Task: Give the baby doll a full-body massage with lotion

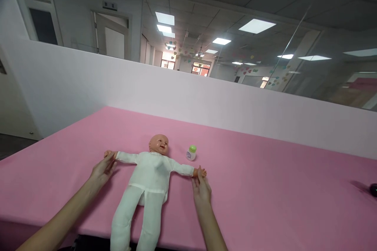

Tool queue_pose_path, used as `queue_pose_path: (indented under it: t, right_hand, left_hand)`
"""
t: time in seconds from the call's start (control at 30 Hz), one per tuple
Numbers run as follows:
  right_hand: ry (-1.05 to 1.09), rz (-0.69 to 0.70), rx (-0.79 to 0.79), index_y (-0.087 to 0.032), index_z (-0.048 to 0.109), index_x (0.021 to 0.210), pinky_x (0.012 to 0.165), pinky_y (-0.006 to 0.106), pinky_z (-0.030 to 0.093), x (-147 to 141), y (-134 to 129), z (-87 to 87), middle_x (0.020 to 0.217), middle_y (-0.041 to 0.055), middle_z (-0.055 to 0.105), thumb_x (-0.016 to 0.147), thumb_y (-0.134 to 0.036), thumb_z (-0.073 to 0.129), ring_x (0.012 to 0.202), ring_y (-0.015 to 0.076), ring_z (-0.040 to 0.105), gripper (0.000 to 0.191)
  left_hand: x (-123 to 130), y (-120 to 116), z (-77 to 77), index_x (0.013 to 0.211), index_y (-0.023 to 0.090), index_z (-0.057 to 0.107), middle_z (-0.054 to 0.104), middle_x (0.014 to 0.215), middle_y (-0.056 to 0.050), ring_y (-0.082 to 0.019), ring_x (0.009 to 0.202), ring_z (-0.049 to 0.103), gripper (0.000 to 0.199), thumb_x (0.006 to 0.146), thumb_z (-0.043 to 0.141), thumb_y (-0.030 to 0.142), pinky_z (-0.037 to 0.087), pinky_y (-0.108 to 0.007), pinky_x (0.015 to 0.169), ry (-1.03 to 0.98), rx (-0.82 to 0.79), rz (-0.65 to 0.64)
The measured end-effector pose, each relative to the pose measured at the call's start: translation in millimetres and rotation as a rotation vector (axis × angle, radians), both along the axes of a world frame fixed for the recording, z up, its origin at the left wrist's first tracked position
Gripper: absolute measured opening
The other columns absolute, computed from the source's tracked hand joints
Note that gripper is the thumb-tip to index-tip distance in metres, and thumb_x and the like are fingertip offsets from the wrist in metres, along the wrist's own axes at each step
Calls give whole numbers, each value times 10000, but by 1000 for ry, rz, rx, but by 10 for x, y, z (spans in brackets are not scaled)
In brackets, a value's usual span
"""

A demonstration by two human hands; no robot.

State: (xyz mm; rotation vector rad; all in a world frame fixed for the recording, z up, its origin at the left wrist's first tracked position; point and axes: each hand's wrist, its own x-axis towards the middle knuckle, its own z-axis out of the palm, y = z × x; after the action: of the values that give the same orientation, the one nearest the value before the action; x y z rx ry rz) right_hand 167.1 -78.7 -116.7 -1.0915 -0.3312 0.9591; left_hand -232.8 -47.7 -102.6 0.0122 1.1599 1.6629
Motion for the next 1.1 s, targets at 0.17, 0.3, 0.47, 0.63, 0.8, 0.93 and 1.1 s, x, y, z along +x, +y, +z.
queue_pose_path:
  t: [0.17, 0.3, 0.47, 0.63, 0.8, 0.93, 1.1]
  right_hand:
    - [-118, 3, 130, -195, 759, 1035, 973, 342, 602, -278, -58, 285, 1262, 94, 728, 625, -450, 908, 1225, 284, 665, 505]
    - [-462, 94, 299, -175, 748, 1030, 976, 417, 585, -657, -171, 512, 1119, 106, 768, 727, -408, 867, 1085, 281, 713, 401]
    - [-1152, 448, 585, -238, 770, 1007, 863, 377, 602, -1073, -372, 318, 984, 64, 756, 876, -197, 696, 932, 228, 717, 156]
    - [-1414, 504, 666, -272, 769, 1048, 815, 349, 602, -1179, -415, 185, 999, 47, 764, 877, -82, 617, 953, 222, 716, 298]
    - [-972, 374, 496, -229, 775, 1026, 902, 403, 600, -917, -261, 390, 1013, 72, 770, 845, -289, 768, 963, 239, 728, 191]
    - [-561, 140, 260, -174, 766, 1059, 982, 425, 572, -549, -136, 464, 1136, 115, 774, 718, -418, 872, 1090, 283, 715, 432]
    - [-196, 28, 88, -175, 768, 1043, 904, 363, 623, -135, -39, 171, 1214, 112, 750, 571, -473, 933, 1123, 295, 713, 582]
  left_hand:
    - [189, -84, 164, 853, 185, 715, 717, 944, -23, -159, 860, 682, 184, 760, 856, 256, 563, -285, 766, 240, 152, 10]
    - [511, -213, 346, 942, 206, 716, 724, 965, -37, -212, 920, 675, 275, 790, 820, 410, 545, -307, 753, 818, 472, -93]
    - [818, -286, 205, 970, 237, 722, 721, 925, -28, -202, 855, 643, 101, 915, 673, 308, 470, -296, 708, 1564, 682, -379]
    - [864, -281, 47, 940, 231, 716, 709, 906, -29, -204, 860, 634, 129, 888, 639, 141, 411, -293, 664, 1914, 696, -525]
    - [741, -316, 212, 967, 246, 718, 734, 947, -33, -209, 879, 657, 150, 947, 636, 370, 460, -291, 672, 1562, 629, -402]
    - [519, -273, 281, 973, 207, 715, 736, 1000, -69, -237, 943, 682, 314, 824, 765, 480, 541, -314, 727, 973, 466, -170]
    - [192, -117, 108, 885, 176, 709, 717, 945, -51, -184, 833, 694, 263, 740, 855, 339, 576, -297, 715, 380, 164, -29]
